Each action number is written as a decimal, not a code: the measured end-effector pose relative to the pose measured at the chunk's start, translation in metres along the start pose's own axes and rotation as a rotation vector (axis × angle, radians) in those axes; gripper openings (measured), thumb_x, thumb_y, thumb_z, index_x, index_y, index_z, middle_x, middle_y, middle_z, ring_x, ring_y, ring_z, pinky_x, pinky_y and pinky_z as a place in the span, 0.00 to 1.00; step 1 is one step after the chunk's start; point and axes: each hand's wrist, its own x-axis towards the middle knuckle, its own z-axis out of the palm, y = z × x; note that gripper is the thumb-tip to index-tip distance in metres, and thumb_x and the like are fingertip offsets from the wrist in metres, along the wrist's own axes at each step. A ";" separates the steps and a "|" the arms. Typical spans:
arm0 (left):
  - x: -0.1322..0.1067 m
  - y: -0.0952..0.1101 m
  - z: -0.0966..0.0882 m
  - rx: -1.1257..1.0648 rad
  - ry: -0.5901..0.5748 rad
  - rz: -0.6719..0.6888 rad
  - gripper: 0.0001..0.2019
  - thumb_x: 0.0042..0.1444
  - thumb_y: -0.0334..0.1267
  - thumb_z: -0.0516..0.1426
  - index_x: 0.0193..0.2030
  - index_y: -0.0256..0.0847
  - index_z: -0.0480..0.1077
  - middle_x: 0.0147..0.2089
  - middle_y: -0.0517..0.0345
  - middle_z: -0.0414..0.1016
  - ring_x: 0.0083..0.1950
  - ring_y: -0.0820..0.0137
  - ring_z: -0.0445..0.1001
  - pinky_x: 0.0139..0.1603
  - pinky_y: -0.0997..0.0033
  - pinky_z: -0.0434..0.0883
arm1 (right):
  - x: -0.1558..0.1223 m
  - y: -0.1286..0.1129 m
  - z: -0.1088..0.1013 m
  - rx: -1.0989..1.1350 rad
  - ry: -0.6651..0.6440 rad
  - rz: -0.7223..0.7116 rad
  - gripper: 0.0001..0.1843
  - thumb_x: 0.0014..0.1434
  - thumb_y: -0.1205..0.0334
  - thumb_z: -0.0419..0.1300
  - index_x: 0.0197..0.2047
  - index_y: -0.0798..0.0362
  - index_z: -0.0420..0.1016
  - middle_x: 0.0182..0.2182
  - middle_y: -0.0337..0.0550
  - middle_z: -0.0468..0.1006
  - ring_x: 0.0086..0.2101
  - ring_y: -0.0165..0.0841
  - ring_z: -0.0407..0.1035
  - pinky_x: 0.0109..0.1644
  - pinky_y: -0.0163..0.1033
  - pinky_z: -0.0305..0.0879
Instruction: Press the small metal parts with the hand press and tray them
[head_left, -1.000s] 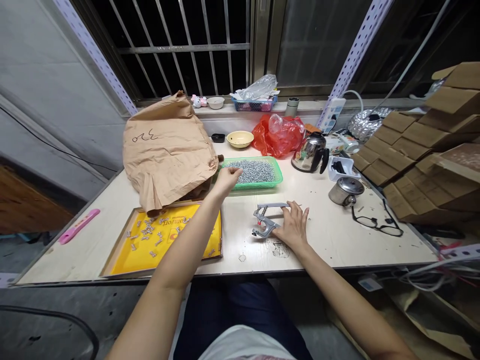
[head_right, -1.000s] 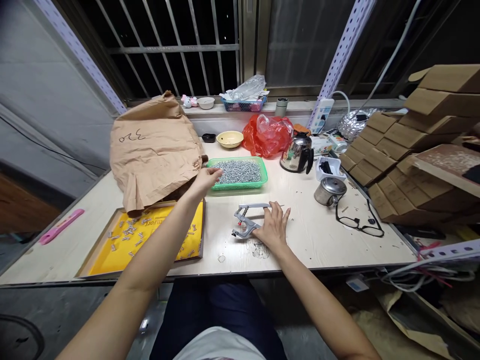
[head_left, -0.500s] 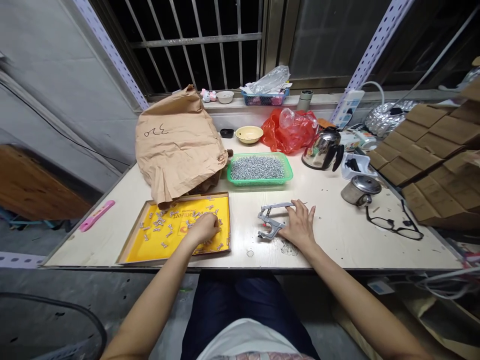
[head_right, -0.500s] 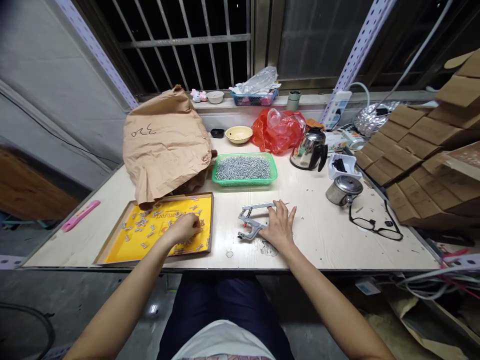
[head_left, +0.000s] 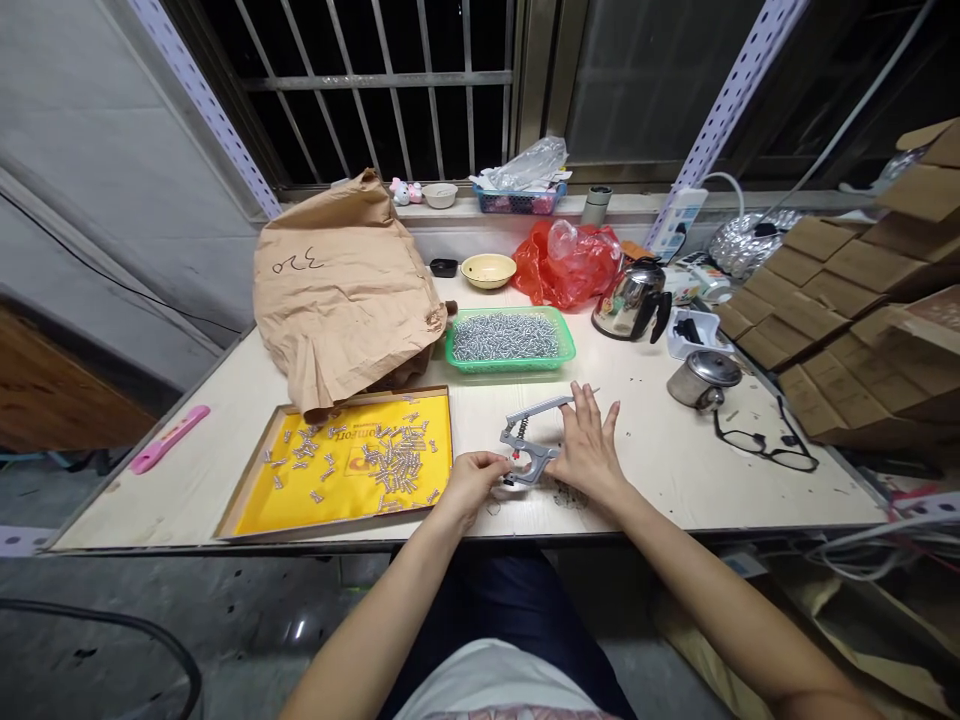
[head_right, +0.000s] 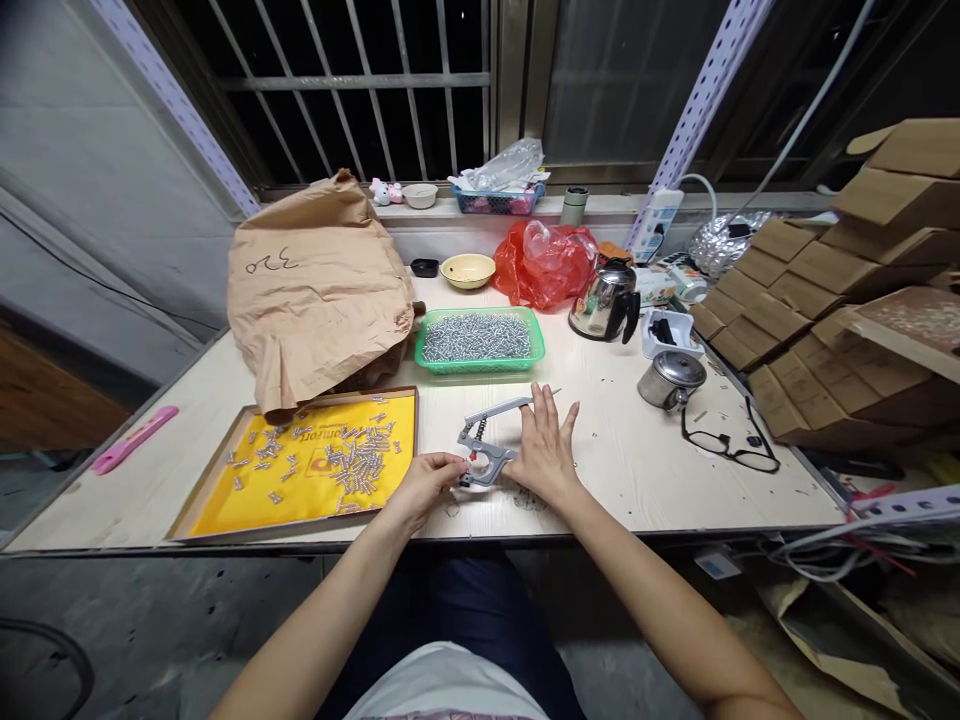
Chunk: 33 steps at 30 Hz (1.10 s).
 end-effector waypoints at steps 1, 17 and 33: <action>0.001 -0.001 0.000 0.009 0.001 0.001 0.09 0.34 0.37 0.64 0.21 0.33 0.72 0.19 0.58 0.69 0.21 0.78 0.63 0.25 0.76 0.60 | 0.000 0.000 -0.001 -0.003 -0.002 0.000 0.43 0.48 0.35 0.49 0.54 0.65 0.56 0.63 0.64 0.39 0.62 0.51 0.32 0.59 0.65 0.23; 0.000 -0.001 -0.003 0.204 -0.050 0.072 0.06 0.37 0.35 0.61 0.21 0.33 0.72 0.21 0.58 0.71 0.24 0.76 0.65 0.29 0.75 0.60 | -0.004 -0.003 -0.004 0.017 0.034 -0.024 0.40 0.48 0.38 0.50 0.53 0.63 0.56 0.62 0.64 0.46 0.61 0.51 0.36 0.59 0.65 0.24; -0.003 0.010 -0.003 -0.129 -0.019 -0.150 0.15 0.33 0.44 0.65 0.22 0.31 0.73 0.20 0.56 0.68 0.19 0.80 0.59 0.19 0.79 0.51 | -0.001 0.005 0.018 -0.047 -0.072 -0.066 0.12 0.52 0.52 0.53 0.29 0.54 0.67 0.22 0.42 0.71 0.27 0.32 0.64 0.27 0.34 0.49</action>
